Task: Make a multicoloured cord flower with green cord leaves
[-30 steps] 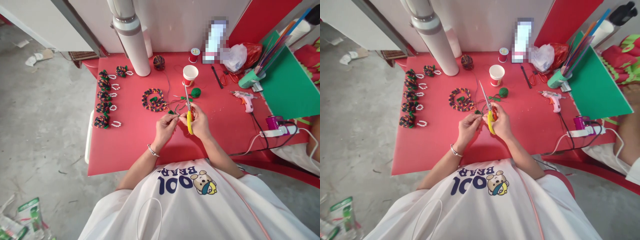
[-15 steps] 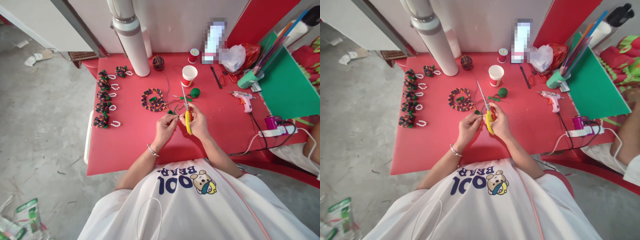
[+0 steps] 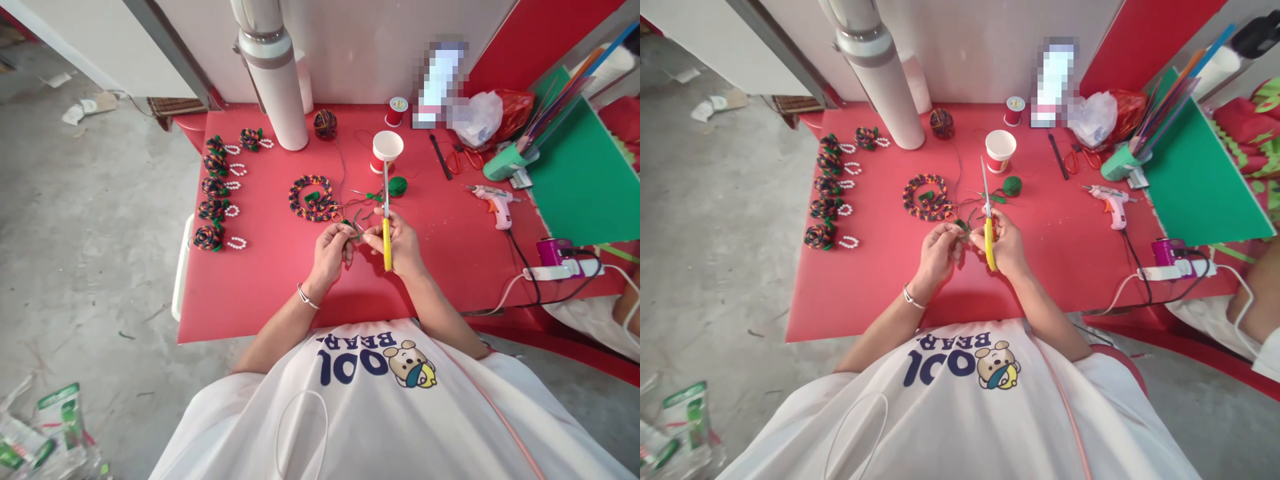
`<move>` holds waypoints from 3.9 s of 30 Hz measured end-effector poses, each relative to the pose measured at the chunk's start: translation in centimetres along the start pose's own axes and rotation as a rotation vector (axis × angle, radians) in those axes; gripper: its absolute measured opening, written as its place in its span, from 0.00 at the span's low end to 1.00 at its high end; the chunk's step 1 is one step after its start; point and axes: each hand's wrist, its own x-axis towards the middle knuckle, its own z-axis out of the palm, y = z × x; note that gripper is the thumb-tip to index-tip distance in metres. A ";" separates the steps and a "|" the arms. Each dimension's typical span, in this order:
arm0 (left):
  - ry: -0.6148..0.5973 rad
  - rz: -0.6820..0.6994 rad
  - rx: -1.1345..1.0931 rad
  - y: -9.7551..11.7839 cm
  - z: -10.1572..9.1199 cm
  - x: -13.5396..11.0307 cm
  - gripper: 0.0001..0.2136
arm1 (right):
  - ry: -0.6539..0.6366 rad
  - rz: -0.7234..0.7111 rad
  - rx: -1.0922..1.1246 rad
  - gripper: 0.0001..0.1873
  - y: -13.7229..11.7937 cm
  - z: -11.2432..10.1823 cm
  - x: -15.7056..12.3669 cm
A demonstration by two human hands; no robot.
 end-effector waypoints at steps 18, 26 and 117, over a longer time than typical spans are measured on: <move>-0.117 -0.144 0.032 0.7 -0.5 -0.2 0.22 | 0.031 -0.033 -0.012 0.41 0.6 -0.8 0.8; -0.076 -0.061 0.000 0.7 -0.4 -0.2 0.23 | -0.028 -0.125 -0.173 0.38 0.5 -2.3 -0.6; -0.250 0.050 0.433 -1.2 6.5 -2.6 0.24 | 0.024 -0.227 -0.740 0.23 1.5 -13.3 -10.0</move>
